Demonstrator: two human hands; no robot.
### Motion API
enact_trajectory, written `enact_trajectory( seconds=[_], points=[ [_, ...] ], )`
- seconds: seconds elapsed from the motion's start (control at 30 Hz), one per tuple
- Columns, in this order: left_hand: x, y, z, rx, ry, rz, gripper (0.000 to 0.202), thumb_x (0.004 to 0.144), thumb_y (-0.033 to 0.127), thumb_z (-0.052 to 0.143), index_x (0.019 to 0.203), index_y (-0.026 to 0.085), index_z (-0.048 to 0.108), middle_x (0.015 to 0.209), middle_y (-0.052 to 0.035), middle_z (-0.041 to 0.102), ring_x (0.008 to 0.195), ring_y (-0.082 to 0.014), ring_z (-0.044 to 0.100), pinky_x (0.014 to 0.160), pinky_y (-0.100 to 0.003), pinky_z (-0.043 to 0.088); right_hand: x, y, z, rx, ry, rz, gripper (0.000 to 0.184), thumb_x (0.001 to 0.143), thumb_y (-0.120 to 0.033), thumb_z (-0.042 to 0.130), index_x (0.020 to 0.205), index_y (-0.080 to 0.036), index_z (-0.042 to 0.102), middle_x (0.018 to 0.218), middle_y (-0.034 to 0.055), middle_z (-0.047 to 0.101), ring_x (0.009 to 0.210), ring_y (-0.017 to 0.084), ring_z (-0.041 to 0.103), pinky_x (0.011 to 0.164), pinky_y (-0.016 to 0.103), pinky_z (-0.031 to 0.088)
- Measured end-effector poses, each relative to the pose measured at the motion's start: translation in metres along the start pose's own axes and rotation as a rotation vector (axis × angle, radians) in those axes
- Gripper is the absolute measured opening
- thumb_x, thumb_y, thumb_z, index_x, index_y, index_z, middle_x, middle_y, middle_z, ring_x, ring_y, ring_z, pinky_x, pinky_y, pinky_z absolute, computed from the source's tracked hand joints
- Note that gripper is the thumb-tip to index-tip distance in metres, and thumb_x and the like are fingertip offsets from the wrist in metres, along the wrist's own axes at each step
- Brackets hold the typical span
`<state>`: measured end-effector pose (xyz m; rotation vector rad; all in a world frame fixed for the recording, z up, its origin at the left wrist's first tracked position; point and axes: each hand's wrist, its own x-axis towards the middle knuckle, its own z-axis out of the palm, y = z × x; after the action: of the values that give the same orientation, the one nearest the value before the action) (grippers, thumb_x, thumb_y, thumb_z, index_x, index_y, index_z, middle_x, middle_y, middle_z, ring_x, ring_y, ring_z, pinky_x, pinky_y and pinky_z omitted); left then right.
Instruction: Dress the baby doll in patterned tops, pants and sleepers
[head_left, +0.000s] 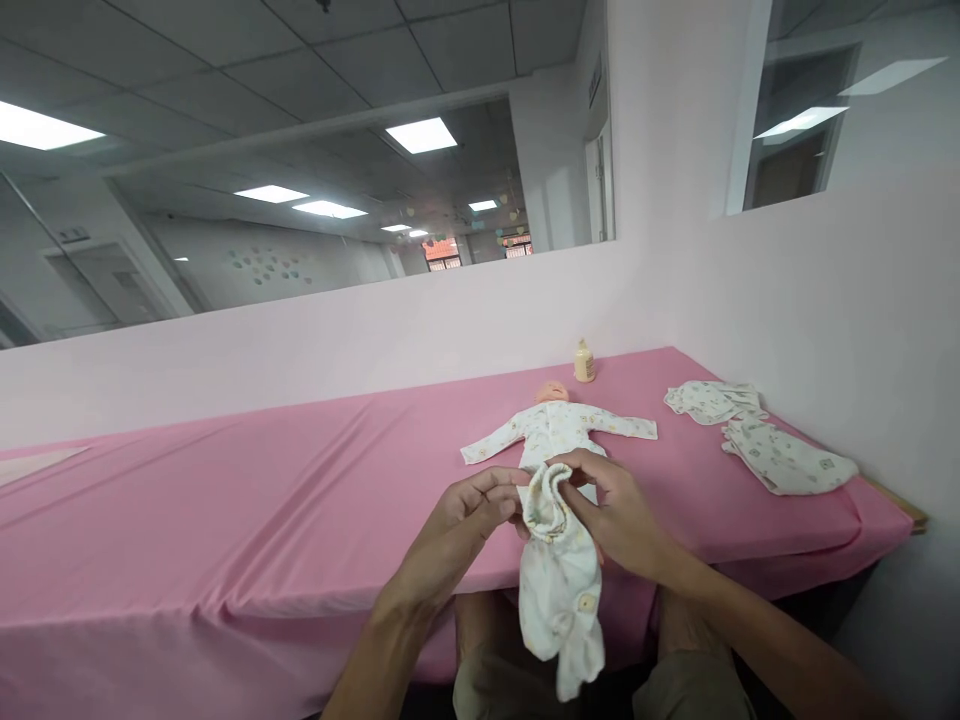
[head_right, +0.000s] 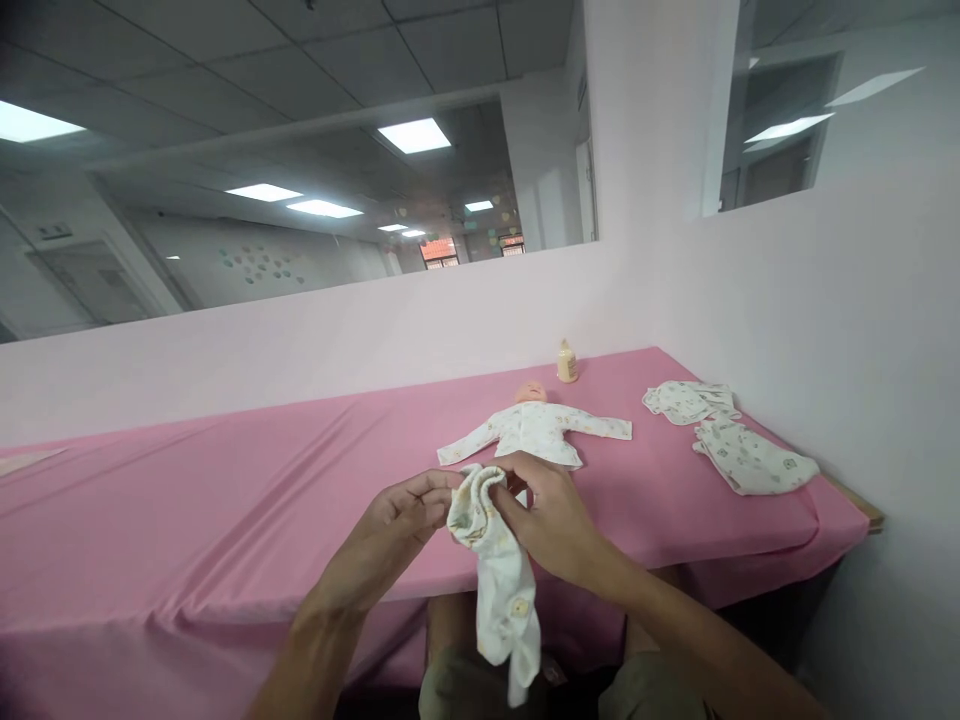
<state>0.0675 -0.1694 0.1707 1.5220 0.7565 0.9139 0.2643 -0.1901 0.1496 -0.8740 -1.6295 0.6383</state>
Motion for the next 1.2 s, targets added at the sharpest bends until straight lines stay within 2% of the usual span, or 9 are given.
enact_trajectory(
  seconds=[0.17, 0.27, 0.33, 0.43, 0.6, 0.8, 0.9, 1.0, 1.2],
  points=[
    [-0.004, 0.01, -0.003, 0.591, 0.22, 0.122, 0.02, 0.083, 0.039, 0.064, 0.084, 0.019, 0.067, 0.079, -0.0014, 0.064, 0.076, -0.0151, 0.056, 0.076, -0.027, 0.044, 0.011, -0.015, -0.026, -0.098, 0.291, 0.01, 0.01, 0.083, -0.023, 0.052, 0.08, -0.02, 0.061, 0.077, 0.0011, 0.064, 0.075, 0.015, 0.059, 0.066, 0.026, 0.047],
    [-0.001, 0.011, -0.003, 0.752, 0.219, 0.163, 0.03, 0.091, 0.045, 0.051, 0.078, 0.02, 0.062, 0.076, -0.0007, 0.061, 0.071, -0.0142, 0.052, 0.07, -0.026, 0.042, 0.026, -0.021, -0.046, -0.1, 0.398, 0.07, 0.009, 0.081, -0.026, 0.055, 0.079, -0.019, 0.061, 0.073, 0.0008, 0.063, 0.068, 0.014, 0.057, 0.058, 0.024, 0.044],
    [0.006, 0.01, -0.003, 0.785, 0.225, 0.235, 0.03, 0.093, 0.044, 0.046, 0.082, 0.02, 0.059, 0.089, -0.0026, 0.062, 0.081, -0.0151, 0.054, 0.076, -0.026, 0.043, 0.037, -0.022, -0.057, -0.11, 0.397, 0.109, 0.009, 0.079, -0.027, 0.056, 0.077, -0.019, 0.06, 0.071, -0.0002, 0.061, 0.063, 0.012, 0.054, 0.054, 0.023, 0.041],
    [0.023, 0.01, -0.002, 0.693, 0.157, 0.288, 0.028, 0.094, 0.043, 0.045, 0.087, 0.019, 0.056, 0.107, -0.0057, 0.06, 0.093, -0.0161, 0.055, 0.085, -0.029, 0.043, 0.05, -0.017, -0.071, -0.178, 0.346, 0.139, 0.008, 0.078, -0.026, 0.054, 0.078, -0.02, 0.059, 0.066, -0.0024, 0.056, 0.057, 0.011, 0.049, 0.049, 0.022, 0.037],
    [0.05, 0.023, -0.007, 0.451, 0.05, 0.176, 0.031, 0.09, 0.049, 0.05, 0.087, 0.018, 0.05, 0.07, 0.0023, 0.052, 0.065, -0.0113, 0.05, 0.064, -0.024, 0.042, 0.049, -0.006, -0.095, -0.394, 0.165, 0.162, 0.02, 0.078, -0.025, 0.048, 0.085, -0.021, 0.066, 0.054, -0.0056, 0.043, 0.047, 0.01, 0.039, 0.044, 0.022, 0.028],
    [0.066, 0.052, -0.014, 0.706, -0.111, 0.201, 0.035, 0.085, 0.05, 0.056, 0.087, 0.017, 0.065, 0.084, -0.0032, 0.063, 0.076, -0.0145, 0.054, 0.065, -0.023, 0.041, 0.029, -0.005, -0.116, -0.514, 0.074, 0.139, 0.03, 0.083, -0.027, 0.046, 0.096, -0.022, 0.072, 0.08, 0.004, 0.068, 0.06, 0.016, 0.057, 0.052, 0.026, 0.041],
    [0.071, 0.064, -0.002, 0.829, -0.222, 0.281, 0.034, 0.089, 0.047, 0.053, 0.089, 0.018, 0.07, 0.087, -0.0031, 0.066, 0.076, -0.0143, 0.054, 0.068, -0.024, 0.039, 0.023, -0.015, -0.109, -0.546, 0.013, 0.067, 0.026, 0.083, -0.029, 0.053, 0.101, -0.025, 0.071, 0.104, 0.0064, 0.07, 0.088, 0.023, 0.064, 0.071, 0.033, 0.049],
    [0.071, 0.073, 0.017, 0.89, -0.383, 0.342, 0.029, 0.089, 0.041, 0.054, 0.091, 0.019, 0.073, 0.083, -0.0025, 0.066, 0.074, -0.0138, 0.054, 0.067, -0.024, 0.038, 0.019, -0.027, -0.09, -0.457, -0.172, -0.007, 0.031, 0.081, -0.034, 0.061, 0.11, -0.026, 0.067, 0.117, 0.0055, 0.065, 0.108, 0.026, 0.059, 0.088, 0.038, 0.048],
    [0.065, 0.079, 0.029, 0.946, -0.495, 0.32, 0.024, 0.088, 0.035, 0.055, 0.093, 0.018, 0.071, 0.081, -0.002, 0.065, 0.072, -0.0133, 0.054, 0.064, -0.023, 0.038, 0.011, -0.019, -0.061, -0.04, -0.36, 0.244, 0.015, 0.083, -0.034, 0.062, 0.078, -0.02, 0.061, 0.076, -0.0011, 0.06, 0.071, 0.014, 0.056, 0.064, 0.027, 0.046]
  ],
)
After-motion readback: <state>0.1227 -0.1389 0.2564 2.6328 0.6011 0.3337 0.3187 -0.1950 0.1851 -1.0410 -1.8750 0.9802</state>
